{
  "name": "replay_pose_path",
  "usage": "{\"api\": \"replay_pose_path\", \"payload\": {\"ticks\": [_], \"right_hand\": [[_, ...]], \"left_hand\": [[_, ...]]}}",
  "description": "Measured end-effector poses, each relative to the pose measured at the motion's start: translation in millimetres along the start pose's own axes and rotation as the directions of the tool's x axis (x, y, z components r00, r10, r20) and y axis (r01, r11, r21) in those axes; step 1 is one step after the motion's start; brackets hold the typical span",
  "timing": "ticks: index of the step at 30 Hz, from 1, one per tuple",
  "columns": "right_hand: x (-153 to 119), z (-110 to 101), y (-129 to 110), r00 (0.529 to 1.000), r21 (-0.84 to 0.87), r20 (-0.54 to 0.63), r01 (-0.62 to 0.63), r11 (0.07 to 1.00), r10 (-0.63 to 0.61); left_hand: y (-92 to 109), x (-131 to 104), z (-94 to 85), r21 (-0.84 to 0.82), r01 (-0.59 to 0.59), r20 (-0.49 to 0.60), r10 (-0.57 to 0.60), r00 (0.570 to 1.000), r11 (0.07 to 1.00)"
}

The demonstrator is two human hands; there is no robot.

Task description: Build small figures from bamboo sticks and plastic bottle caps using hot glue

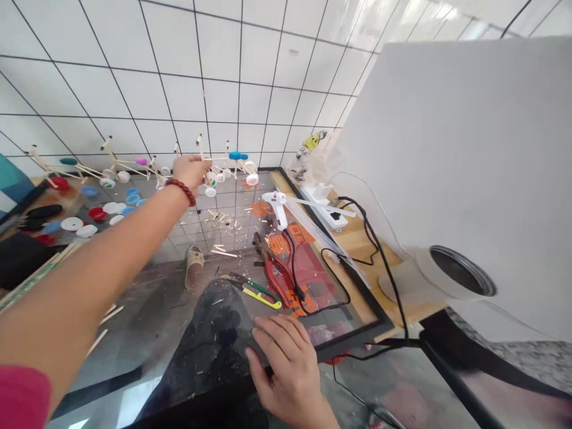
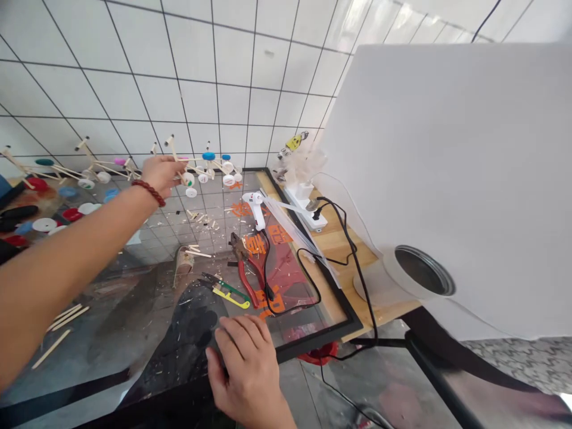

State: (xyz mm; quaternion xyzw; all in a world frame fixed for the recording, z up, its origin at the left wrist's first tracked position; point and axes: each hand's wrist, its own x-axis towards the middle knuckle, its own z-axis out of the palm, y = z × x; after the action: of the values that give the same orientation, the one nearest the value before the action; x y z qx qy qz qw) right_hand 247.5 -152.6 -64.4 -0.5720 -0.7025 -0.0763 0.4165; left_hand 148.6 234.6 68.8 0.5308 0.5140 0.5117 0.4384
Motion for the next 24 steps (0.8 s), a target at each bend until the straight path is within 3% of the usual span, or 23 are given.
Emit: {"api": "replay_pose_path", "payload": {"ticks": [5, 8, 11, 19, 24], "right_hand": [[-3, 2, 2, 1.000, 0.032, 0.009, 0.000, 0.999, 0.000], [-2, 3, 1, 1.000, 0.030, -0.011, 0.010, 0.999, -0.010], [0, 3, 1, 0.999, 0.008, -0.026, 0.027, 1.000, -0.027], [3, 2, 1, 0.997, -0.024, -0.028, 0.068, 0.997, -0.069], [5, 2, -1, 0.997, -0.036, -0.025, 0.073, 0.997, -0.074]], "left_hand": [[25, -17, -67.9, -0.016, 0.063, 0.041, -0.062, 0.997, 0.998], [21, -27, -104.5, -0.026, 0.111, 0.003, -0.111, 0.994, 0.993], [5, -34, -126.4, -0.021, 0.181, -0.053, -0.182, 0.982, 0.983], [-24, -43, -133.3, -0.066, 0.187, -0.119, -0.194, 0.974, 0.980], [-26, -35, -117.1, -0.085, 0.158, -0.115, -0.167, 0.979, 0.984]]}}
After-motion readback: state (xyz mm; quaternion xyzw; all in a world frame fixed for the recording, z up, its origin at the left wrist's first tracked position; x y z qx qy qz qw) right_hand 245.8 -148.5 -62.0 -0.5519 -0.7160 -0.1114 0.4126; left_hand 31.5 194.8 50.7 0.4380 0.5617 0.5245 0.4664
